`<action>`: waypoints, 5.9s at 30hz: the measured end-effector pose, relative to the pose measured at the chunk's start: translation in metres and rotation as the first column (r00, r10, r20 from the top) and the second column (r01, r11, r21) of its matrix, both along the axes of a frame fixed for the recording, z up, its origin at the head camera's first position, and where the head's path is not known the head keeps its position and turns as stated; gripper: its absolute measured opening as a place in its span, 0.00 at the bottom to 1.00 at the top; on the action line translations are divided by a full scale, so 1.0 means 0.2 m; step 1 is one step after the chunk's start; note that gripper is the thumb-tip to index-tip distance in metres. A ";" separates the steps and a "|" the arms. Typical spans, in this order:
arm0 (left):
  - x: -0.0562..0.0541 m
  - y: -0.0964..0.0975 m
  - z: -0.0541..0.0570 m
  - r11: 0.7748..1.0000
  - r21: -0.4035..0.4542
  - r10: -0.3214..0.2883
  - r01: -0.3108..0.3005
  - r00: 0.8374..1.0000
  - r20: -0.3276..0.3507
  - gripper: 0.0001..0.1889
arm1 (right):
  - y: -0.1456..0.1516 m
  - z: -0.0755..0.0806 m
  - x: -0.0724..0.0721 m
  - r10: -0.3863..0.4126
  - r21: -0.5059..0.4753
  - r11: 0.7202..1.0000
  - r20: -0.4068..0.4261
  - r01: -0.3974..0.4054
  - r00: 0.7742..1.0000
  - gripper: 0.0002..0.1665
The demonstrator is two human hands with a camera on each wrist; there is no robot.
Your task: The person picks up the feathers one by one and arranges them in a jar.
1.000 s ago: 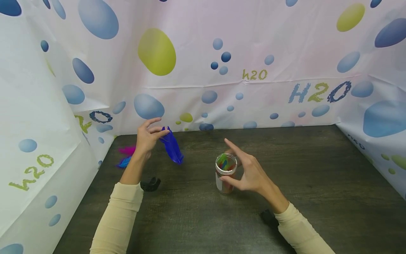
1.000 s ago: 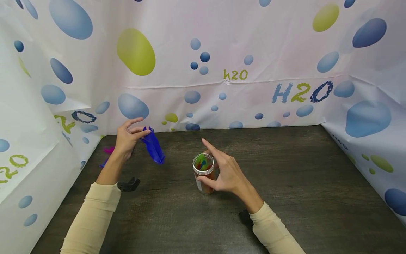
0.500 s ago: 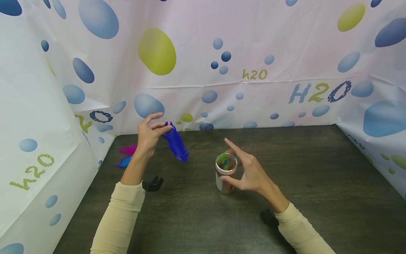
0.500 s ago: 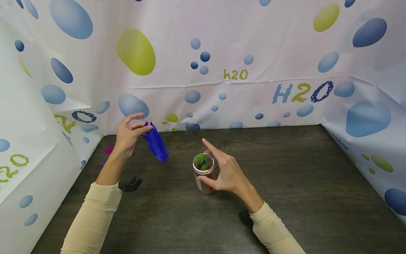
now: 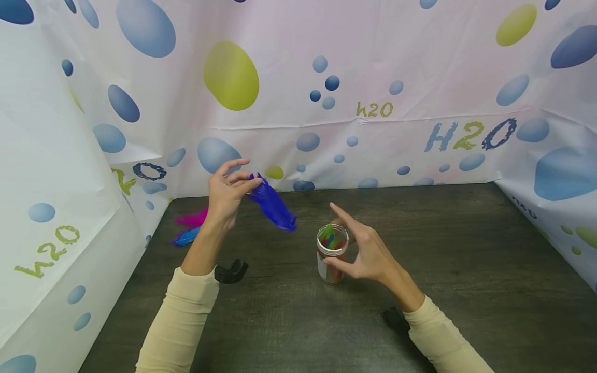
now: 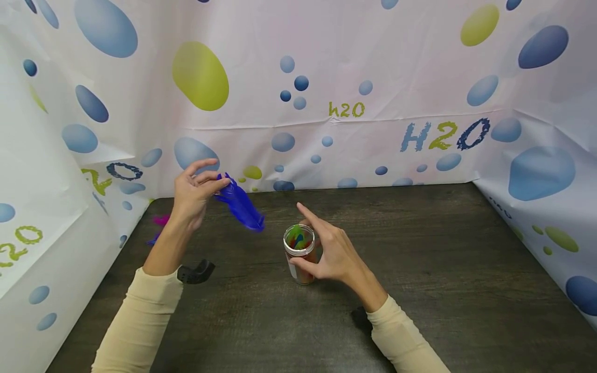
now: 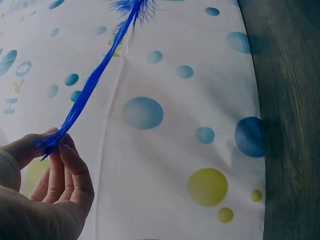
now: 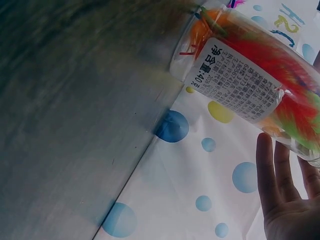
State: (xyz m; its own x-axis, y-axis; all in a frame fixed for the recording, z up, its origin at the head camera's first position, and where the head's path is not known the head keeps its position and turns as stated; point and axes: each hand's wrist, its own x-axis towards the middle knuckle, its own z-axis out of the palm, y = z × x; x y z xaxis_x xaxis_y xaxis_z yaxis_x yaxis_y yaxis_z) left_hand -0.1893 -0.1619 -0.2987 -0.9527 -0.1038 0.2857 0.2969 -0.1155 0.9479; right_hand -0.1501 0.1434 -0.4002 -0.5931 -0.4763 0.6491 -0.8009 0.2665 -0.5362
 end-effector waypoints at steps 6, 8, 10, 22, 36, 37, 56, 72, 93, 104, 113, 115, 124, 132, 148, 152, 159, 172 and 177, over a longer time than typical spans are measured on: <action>0.01 0.02 0.02 0.998 0.058 -0.014 0.014 1.000 -0.010 0.23 | 0.00 0.00 0.00 0.005 0.001 1.000 -0.001 -0.005 1.000 0.57; 0.01 0.03 0.02 0.998 0.068 -0.016 0.017 1.000 -0.013 0.23 | 0.00 0.00 0.00 0.005 0.000 1.000 -0.005 -0.005 1.000 0.57; 0.01 0.04 0.03 0.998 0.067 -0.016 0.017 1.000 -0.014 0.23 | 0.00 0.00 0.00 0.004 0.000 1.000 -0.006 -0.004 1.000 0.57; 0.05 0.09 0.07 0.999 0.016 -0.044 0.045 0.998 -0.040 0.27 | 0.00 0.00 0.01 0.000 -0.001 1.000 -0.001 0.000 1.000 0.57; 0.07 0.17 0.10 0.995 0.013 -0.094 0.095 0.994 -0.063 0.27 | 0.00 0.02 0.00 0.012 0.001 1.000 0.018 -0.012 1.000 0.58; 0.07 0.17 0.10 0.995 0.010 -0.098 0.099 0.993 -0.062 0.27 | 0.00 0.02 -0.01 0.012 0.001 1.000 0.019 -0.012 1.000 0.58; 0.07 0.30 0.10 0.988 -0.069 -0.140 0.137 0.989 -0.039 0.26 | 0.02 0.06 -0.02 0.019 -0.005 1.000 0.060 -0.019 0.998 0.58; 0.10 0.38 0.07 0.955 -0.142 -0.272 0.261 0.960 -0.063 0.26 | 0.02 0.07 -0.02 0.007 0.009 1.000 0.069 -0.008 0.998 0.58; 0.16 0.46 0.01 0.869 -0.234 -0.438 0.436 0.898 0.044 0.27 | 0.01 0.05 -0.01 0.008 0.005 1.000 0.051 -0.009 0.999 0.58; 0.17 0.46 -0.01 0.831 -0.324 -0.457 0.451 0.887 0.062 0.25 | 0.01 0.05 0.00 0.016 -0.001 1.000 0.035 -0.016 0.999 0.58; 0.17 0.43 -0.03 0.844 -0.327 -0.438 0.425 0.898 0.037 0.23 | 0.01 0.03 0.00 0.025 -0.011 1.000 0.026 -0.025 0.999 0.57; 0.17 0.42 -0.03 0.852 -0.329 -0.423 0.408 0.906 0.028 0.22 | 0.00 0.03 0.00 0.024 -0.010 1.000 0.024 -0.024 0.999 0.57; 0.14 0.25 -0.07 0.855 -0.488 -0.254 0.174 0.962 -0.101 0.19 | 0.01 0.04 -0.01 0.019 -0.011 1.000 0.015 -0.019 1.000 0.58; 0.08 -0.01 -0.15 0.741 -0.653 0.033 -0.156 0.980 -0.196 0.16 | 0.01 0.04 -0.02 0.021 -0.008 1.000 0.015 -0.021 1.000 0.58; -0.02 -0.36 -0.33 0.543 -0.787 0.250 -0.293 0.951 -0.182 0.12 | 0.02 0.03 -0.01 0.013 -0.012 1.000 0.025 -0.013 1.000 0.58; -0.03 -0.42 -0.38 0.528 -0.798 0.287 -0.290 0.946 -0.154 0.12 | 0.01 0.04 -0.01 0.014 -0.009 1.000 0.030 -0.014 0.999 0.58; -0.04 -0.50 -0.43 0.537 -0.798 0.344 -0.273 0.935 -0.089 0.13 | 0.02 0.04 -0.01 0.008 -0.003 1.000 0.038 -0.008 0.999 0.58; -0.04 -0.58 -0.49 0.504 -0.841 0.386 -0.198 0.922 0.014 0.17 | 0.01 0.04 -0.01 0.012 -0.003 1.000 0.041 -0.011 0.999 0.58; -0.05 -0.61 -0.51 0.468 -0.874 0.416 -0.134 0.906 0.084 0.19 | 0.01 0.04 -0.01 0.012 -0.003 1.000 0.044 -0.012 0.999 0.58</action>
